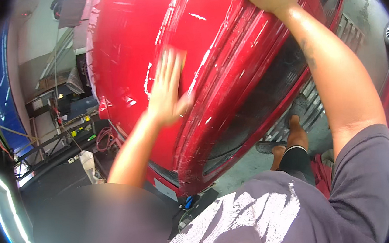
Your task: The person sands a section of a red car's trunk lid using a sanding block and water, then wipes the area with a blue cloth. They switch to a finer grit sandpaper and continue sanding the same area.
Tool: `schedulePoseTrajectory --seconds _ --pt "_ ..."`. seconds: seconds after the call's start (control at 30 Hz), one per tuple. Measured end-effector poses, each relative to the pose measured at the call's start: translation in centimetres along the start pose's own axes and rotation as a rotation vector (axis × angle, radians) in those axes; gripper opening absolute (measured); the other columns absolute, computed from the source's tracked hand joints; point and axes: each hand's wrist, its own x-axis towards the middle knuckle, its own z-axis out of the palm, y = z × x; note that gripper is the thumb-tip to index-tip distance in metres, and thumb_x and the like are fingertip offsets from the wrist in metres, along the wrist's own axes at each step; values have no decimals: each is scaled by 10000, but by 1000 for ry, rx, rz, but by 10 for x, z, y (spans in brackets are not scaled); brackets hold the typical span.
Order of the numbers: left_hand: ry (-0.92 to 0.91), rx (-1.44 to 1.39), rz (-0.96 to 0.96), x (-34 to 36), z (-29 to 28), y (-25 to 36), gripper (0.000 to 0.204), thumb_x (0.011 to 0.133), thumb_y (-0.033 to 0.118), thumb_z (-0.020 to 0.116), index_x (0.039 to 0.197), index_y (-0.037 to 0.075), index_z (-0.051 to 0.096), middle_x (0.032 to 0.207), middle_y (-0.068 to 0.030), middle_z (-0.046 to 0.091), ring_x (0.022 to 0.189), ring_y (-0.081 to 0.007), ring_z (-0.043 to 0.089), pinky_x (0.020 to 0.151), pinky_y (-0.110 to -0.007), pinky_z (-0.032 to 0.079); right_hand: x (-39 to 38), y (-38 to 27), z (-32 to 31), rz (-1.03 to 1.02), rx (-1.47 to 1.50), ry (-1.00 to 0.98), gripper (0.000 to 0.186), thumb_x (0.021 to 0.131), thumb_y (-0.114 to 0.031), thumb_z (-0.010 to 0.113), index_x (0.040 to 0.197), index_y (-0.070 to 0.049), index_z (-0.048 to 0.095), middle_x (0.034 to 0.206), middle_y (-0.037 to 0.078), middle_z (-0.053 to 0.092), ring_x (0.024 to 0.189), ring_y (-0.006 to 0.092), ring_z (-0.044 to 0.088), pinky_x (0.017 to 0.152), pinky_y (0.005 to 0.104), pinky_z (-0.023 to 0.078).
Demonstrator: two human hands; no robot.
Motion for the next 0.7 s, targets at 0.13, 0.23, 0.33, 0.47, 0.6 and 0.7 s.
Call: schedulePoseTrajectory --seconds 0.13,0.23,0.33,0.47,0.6,0.7 --pt "-288 -107 -96 -136 -41 32 1234 1068 829 575 1860 -51 225 1907 -405 183 1821 -530 87 1477 -633 83 3 21 16 -12 -157 2 462 1057 -493 862 1424 -245 732 1343 119 753 1201 375 776 998 546 653" --pt "-224 -55 -102 -1 -16 11 1195 1083 822 555 1845 -58 283 1915 -366 219 1815 -527 136 1468 -637 107 4 27 19 22 -83 -19 490 1043 -486 874 1440 -233 738 1351 129 761 1233 384 770 999 541 656" --pt "95 39 137 190 30 -21 1066 1136 760 522 1797 -65 382 1882 -359 319 1782 -514 255 1453 -602 235 7 20 10 -37 -57 47 537 979 -446 925 1423 -199 751 1311 152 782 1226 384 783 985 528 659" --pt "12 -17 58 164 34 -6 1055 1137 741 537 1839 -22 338 1919 -331 261 1811 -484 189 1479 -563 175 11 -2 -7 55 69 -12 443 940 -319 880 1311 -127 731 1249 156 720 1159 418 699 1042 564 563" --pt "-510 -17 -154 -99 -24 36 1200 1074 840 565 1847 -39 303 1915 -376 213 1814 -535 126 1473 -636 124 18 -11 -13 58 11 -22 472 907 -321 893 1318 -145 742 1250 162 718 1158 414 706 1041 561 569" --pt "-607 -33 -202 -145 -35 36 1161 1082 785 595 1831 -58 323 1901 -383 245 1809 -542 149 1468 -647 126 16 -6 -9 74 -6 -21 478 893 -310 900 1318 -155 745 1251 157 721 1156 409 709 1036 558 573"
